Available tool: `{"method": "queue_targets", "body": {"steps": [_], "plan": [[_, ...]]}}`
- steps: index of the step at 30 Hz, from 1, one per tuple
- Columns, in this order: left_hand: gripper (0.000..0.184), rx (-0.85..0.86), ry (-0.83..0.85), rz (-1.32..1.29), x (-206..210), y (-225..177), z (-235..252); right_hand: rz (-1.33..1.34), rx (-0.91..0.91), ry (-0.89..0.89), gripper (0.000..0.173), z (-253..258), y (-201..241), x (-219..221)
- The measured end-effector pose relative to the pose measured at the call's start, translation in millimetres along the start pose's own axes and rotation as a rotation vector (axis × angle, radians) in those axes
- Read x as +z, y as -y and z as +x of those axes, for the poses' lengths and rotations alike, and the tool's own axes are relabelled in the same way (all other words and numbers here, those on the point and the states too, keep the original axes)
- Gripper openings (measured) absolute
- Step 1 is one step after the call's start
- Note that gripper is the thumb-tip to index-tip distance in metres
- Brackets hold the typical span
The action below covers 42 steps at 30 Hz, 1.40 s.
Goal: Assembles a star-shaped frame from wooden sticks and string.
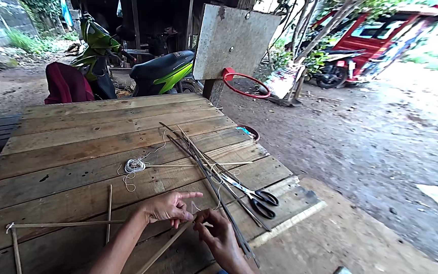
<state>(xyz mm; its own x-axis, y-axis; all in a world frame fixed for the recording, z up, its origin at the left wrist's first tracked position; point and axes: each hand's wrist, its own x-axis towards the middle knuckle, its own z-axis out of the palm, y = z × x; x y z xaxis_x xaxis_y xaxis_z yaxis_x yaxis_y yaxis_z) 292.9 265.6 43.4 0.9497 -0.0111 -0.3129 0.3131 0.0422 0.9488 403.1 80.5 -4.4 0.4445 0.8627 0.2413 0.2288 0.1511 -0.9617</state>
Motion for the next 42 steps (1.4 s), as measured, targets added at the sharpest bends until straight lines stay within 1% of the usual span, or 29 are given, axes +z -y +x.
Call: {"method": "queue_targets", "body": {"steps": [2,7,8,11,14,16,20,29,37,40,42], "plan": [[0.062,-0.003,-0.009,-0.008,-0.4,1.5,1.0,0.002,-0.027,0.010,0.009,1.1,-2.1,0.0],[0.029,-0.009,-0.021,0.018,-0.3,1.4,-1.0,-0.004,-0.097,0.000,0.007,1.1,-5.5,0.9],[0.025,-0.017,-0.024,0.025,0.1,0.1,-1.5,-0.015,-0.121,-0.006,0.008,0.3,-6.8,1.3],[0.020,-0.043,-0.021,0.022,0.2,-3.4,-1.7,-0.030,-0.173,-0.025,0.007,-1.1,-9.7,2.8],[0.015,-0.071,-0.028,0.022,0.7,-6.2,-1.9,-0.011,-0.179,-0.030,0.006,-2.3,-10.3,3.1],[0.014,-0.078,-0.032,0.043,-0.1,-6.0,-1.4,-0.003,-0.178,-0.026,0.006,-2.5,-10.1,2.4],[0.019,-0.082,-0.017,0.088,-2.4,-4.5,-0.1,-0.007,-0.182,-0.021,0.008,-2.6,-10.6,1.4],[0.019,-0.126,-0.031,0.155,-5.4,-2.1,0.6,-0.156,-0.138,-0.045,0.012,-6.4,-6.2,-8.7],[0.022,-0.139,-0.062,0.186,-3.7,-0.9,-0.1,-0.265,-0.233,0.013,0.010,-15.2,-1.0,-18.0],[0.021,-0.134,-0.062,0.193,-3.6,0.1,0.4,-0.293,-0.214,0.016,0.010,-16.1,-1.3,-20.2],[0.021,-0.135,-0.067,0.206,-3.1,0.5,0.0,-0.359,-0.161,0.003,0.012,-17.0,0.7,-22.5]]}}
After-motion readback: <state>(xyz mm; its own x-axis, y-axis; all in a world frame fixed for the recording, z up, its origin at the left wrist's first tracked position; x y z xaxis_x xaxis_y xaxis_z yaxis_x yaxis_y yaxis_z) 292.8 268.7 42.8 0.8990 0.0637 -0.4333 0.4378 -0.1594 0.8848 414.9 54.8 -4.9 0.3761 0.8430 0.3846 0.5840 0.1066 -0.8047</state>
